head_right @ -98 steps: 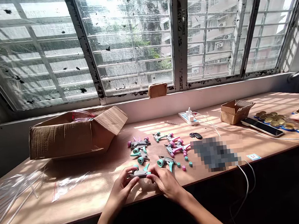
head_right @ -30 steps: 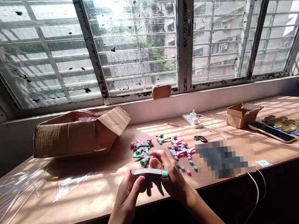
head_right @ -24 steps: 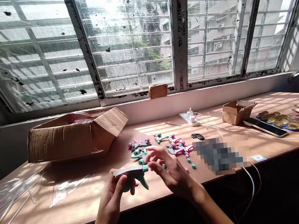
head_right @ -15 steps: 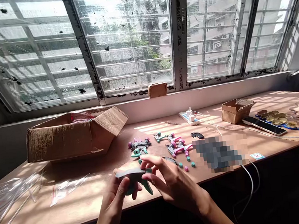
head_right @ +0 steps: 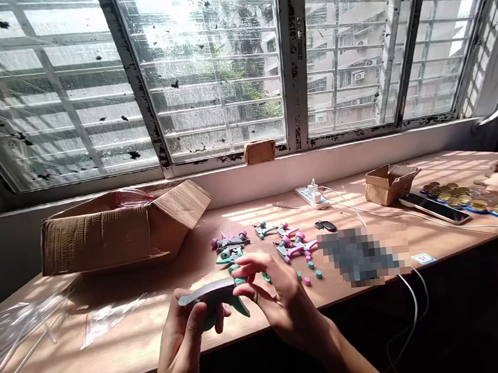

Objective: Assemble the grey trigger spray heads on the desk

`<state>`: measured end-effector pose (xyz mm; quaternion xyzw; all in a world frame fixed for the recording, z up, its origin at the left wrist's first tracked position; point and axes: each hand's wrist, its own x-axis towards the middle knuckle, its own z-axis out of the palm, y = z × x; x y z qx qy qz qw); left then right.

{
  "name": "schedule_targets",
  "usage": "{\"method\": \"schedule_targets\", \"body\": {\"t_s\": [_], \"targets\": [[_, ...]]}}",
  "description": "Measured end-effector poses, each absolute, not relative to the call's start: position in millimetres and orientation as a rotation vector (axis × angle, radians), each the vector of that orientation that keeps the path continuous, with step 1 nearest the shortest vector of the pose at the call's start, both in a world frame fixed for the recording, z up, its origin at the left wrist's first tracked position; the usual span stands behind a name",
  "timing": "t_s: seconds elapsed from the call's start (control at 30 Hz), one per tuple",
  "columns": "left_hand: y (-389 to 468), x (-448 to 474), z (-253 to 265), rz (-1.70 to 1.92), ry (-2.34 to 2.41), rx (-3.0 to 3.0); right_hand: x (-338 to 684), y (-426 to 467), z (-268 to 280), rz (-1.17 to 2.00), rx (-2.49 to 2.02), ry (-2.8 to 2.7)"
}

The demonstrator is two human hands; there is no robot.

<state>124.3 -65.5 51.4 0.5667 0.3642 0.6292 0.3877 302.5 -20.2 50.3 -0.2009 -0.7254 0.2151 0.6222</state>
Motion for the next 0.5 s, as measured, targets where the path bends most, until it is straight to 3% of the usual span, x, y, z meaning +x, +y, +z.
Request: {"method": "schedule_targets", "body": {"t_s": [0.23, 0.37, 0.5], "targets": [[-67, 140, 52, 1.550, 0.852, 1.482, 289, -4, 38, 0.708, -0.490, -1.834], [-69, 139, 55, 1.638, 0.876, 1.393, 298, -10, 43, 0.508, -0.611, -1.682], [-69, 135, 56, 1.596, 0.891, 1.385, 307, -20, 50, 0.150, -0.521, -1.882]]}}
